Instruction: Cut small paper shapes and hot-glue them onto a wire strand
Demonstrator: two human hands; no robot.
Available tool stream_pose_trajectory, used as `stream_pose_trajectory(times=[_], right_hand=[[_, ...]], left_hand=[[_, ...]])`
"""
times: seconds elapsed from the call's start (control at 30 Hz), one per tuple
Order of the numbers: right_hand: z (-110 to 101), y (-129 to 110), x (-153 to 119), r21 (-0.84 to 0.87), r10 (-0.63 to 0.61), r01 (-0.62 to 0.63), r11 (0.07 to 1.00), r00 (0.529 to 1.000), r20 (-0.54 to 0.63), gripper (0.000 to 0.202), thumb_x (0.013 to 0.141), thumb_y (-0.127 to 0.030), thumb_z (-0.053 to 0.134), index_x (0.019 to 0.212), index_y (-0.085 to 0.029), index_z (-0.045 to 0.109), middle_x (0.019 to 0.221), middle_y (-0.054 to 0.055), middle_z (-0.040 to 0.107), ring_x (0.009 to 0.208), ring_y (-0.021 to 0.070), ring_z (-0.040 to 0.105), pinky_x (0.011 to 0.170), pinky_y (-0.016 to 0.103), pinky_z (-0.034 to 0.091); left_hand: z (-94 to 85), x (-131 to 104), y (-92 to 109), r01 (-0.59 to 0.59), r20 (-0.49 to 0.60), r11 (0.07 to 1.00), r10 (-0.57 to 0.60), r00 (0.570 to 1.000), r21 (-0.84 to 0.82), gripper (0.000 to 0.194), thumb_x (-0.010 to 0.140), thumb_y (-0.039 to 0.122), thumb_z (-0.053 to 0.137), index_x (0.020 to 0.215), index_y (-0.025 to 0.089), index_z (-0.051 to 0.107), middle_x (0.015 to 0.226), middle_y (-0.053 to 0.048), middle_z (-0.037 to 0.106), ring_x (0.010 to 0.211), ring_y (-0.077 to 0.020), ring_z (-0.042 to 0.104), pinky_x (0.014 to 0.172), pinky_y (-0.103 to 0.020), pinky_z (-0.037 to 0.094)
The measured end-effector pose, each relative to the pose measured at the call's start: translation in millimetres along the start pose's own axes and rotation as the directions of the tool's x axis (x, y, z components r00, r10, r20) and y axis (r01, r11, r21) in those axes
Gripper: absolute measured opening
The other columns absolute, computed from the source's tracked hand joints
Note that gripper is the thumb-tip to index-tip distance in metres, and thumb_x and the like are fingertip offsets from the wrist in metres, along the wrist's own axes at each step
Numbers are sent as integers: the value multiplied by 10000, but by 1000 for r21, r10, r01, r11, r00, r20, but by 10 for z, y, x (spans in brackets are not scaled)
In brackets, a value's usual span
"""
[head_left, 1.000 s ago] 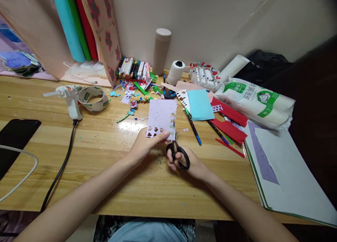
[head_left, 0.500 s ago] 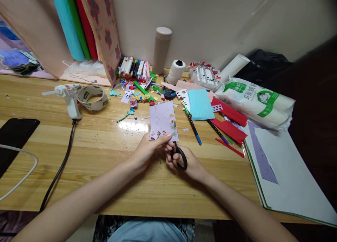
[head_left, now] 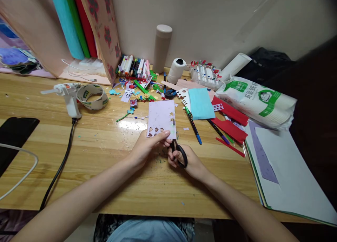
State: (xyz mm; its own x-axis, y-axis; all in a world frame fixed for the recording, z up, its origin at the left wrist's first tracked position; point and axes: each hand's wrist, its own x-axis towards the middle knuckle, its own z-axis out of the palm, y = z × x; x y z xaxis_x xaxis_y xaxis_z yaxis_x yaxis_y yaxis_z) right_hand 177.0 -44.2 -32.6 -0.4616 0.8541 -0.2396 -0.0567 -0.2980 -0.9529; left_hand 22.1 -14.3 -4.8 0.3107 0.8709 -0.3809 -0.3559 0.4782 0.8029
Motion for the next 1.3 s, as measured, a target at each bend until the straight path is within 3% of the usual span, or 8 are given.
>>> stream_pose_trajectory(times=[0.13, 0.23, 0.43, 0.6, 0.77, 0.9, 1.3], right_hand=[[-22, 0, -3, -7, -3, 4, 1000, 1000, 27, 508, 743, -641, 568, 672, -152, 449, 542, -27, 439, 471, 80, 379, 465, 225, 280], [-29, -2, -6, 8, 2, -3, 1000, 998, 59, 490, 751, -617, 579, 671, -154, 440, 542, -30, 436, 470, 78, 378, 465, 223, 278], [-11, -23, -14, 38, 45, -50, 998, 991, 128, 486, 743, -605, 595, 661, -159, 423, 532, -37, 429, 460, 72, 373, 458, 218, 274], [0, -59, -26, 20, 83, -88, 996, 983, 162, 480, 746, -592, 600, 648, -157, 423, 531, -36, 428, 458, 68, 373, 450, 211, 276], [-12, -47, -37, -15, 114, -114, 993, 974, 196, 429, 771, -534, 602, 655, -159, 427, 520, -38, 441, 453, 72, 384, 443, 210, 274], [-8, -52, -40, -26, 143, -141, 990, 968, 205, 425, 760, -523, 616, 646, -162, 423, 507, -41, 438, 448, 75, 386, 440, 214, 265], [-24, -51, -39, -27, 164, -162, 986, 965, 205, 440, 735, -537, 639, 647, -151, 448, 502, -40, 435, 433, 67, 379, 419, 202, 249]], left_hand=[[-50, 43, 20, -54, -96, 997, 59, 994, 57, 269, 652, 339, 740, 778, 127, 631, 680, -8, 622, 595, -90, 544, 594, -197, 439], [-97, 81, 37, -139, -166, 981, 162, 973, 138, 256, 657, 356, 729, 687, 133, 606, 650, 4, 593, 598, -89, 513, 589, -196, 406], [-94, 75, 133, -281, -199, 899, 359, 912, 335, 309, 678, 381, 696, 563, 152, 522, 566, 36, 481, 570, -89, 443, 551, -189, 365], [-67, 47, 192, -344, -160, 878, 412, 897, 334, 200, 726, 345, 663, 685, 158, 608, 661, 20, 567, 653, -101, 513, 639, -192, 424], [-92, 53, 198, -378, -130, 830, 464, 876, 411, 178, 755, 342, 637, 727, 167, 652, 693, 2, 609, 651, -110, 524, 622, -207, 428], [-108, 54, 210, -391, -126, 797, 494, 860, 460, 175, 745, 355, 647, 721, 183, 670, 678, 12, 604, 636, -101, 504, 601, -206, 403], [-118, 59, 232, -409, -75, 786, 495, 866, 463, 174, 765, 331, 631, 708, 173, 674, 640, 13, 573, 602, -99, 469, 578, -203, 382]])
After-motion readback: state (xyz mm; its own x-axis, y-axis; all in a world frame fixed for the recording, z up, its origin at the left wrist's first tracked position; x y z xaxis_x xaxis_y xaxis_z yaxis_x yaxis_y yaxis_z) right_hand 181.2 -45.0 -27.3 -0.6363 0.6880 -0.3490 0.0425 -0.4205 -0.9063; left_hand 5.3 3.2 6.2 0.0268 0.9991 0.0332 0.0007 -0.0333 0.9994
